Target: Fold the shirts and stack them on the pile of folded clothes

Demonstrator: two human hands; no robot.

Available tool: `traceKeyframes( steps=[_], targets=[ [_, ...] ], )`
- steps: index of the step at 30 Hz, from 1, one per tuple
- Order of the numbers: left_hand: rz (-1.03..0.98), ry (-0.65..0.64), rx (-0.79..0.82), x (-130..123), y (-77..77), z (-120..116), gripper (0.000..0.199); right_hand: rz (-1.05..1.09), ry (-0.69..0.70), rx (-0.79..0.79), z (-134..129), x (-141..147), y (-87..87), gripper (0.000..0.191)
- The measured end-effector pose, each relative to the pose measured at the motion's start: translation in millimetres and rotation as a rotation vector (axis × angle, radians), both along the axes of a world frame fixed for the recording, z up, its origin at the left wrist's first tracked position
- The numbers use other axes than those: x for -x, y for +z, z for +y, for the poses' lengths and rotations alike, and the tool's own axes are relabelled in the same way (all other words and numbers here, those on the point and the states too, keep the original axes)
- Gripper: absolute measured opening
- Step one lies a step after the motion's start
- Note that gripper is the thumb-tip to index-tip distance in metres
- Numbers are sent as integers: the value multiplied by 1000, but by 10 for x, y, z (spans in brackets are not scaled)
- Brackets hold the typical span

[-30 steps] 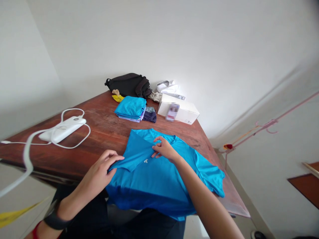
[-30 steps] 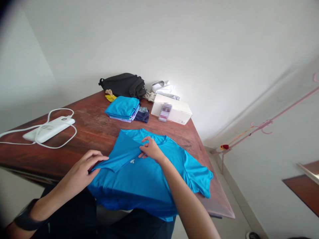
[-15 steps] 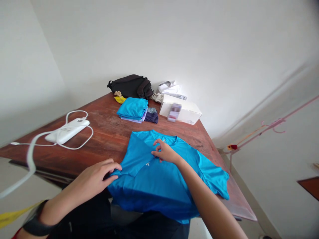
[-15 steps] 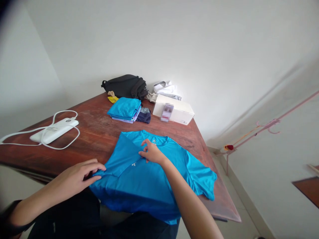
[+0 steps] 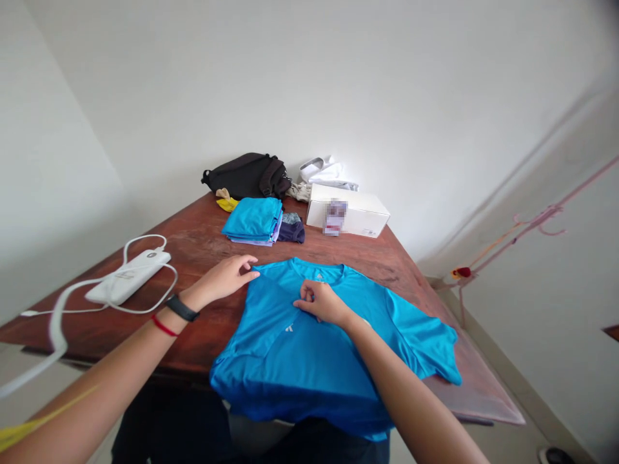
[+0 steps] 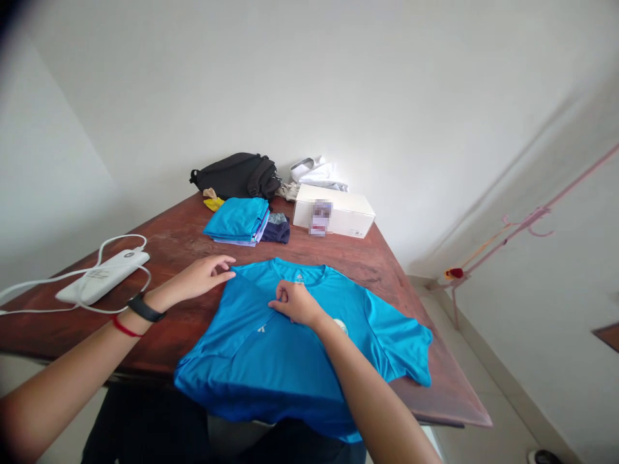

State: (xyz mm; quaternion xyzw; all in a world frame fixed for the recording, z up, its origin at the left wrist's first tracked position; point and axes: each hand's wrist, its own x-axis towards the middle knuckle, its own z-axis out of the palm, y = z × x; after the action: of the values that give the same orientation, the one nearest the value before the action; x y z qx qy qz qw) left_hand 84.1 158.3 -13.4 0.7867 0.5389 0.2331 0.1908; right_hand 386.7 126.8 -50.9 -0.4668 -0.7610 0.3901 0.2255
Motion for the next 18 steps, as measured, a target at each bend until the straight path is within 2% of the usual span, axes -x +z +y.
traceKeyframes(
  steps=[2, 5, 9, 14, 16, 18],
  targets=[
    [30, -57, 14, -64, -65, 244, 50, -13, -11, -9, -9, -14, 19, 28],
    [53, -127, 84, -98, -136, 462, 42, -18, -22, -19, -23, -31, 49, 30],
    [31, -199, 210, -49, -171, 615, 40, -14, -7, -18, -40, -38, 87, 28],
    [26, -259, 327, 12, -135, 770, 39, -31, 4, -2, -63, -35, 150, 28],
    [76, -207, 291, -15, -117, 736, 40, -40, 2, 3, -72, -34, 170, 28],
    [124, -111, 105, -84, -99, 570, 43, -52, -2, 9, -77, -35, 180, 27]
  ],
)
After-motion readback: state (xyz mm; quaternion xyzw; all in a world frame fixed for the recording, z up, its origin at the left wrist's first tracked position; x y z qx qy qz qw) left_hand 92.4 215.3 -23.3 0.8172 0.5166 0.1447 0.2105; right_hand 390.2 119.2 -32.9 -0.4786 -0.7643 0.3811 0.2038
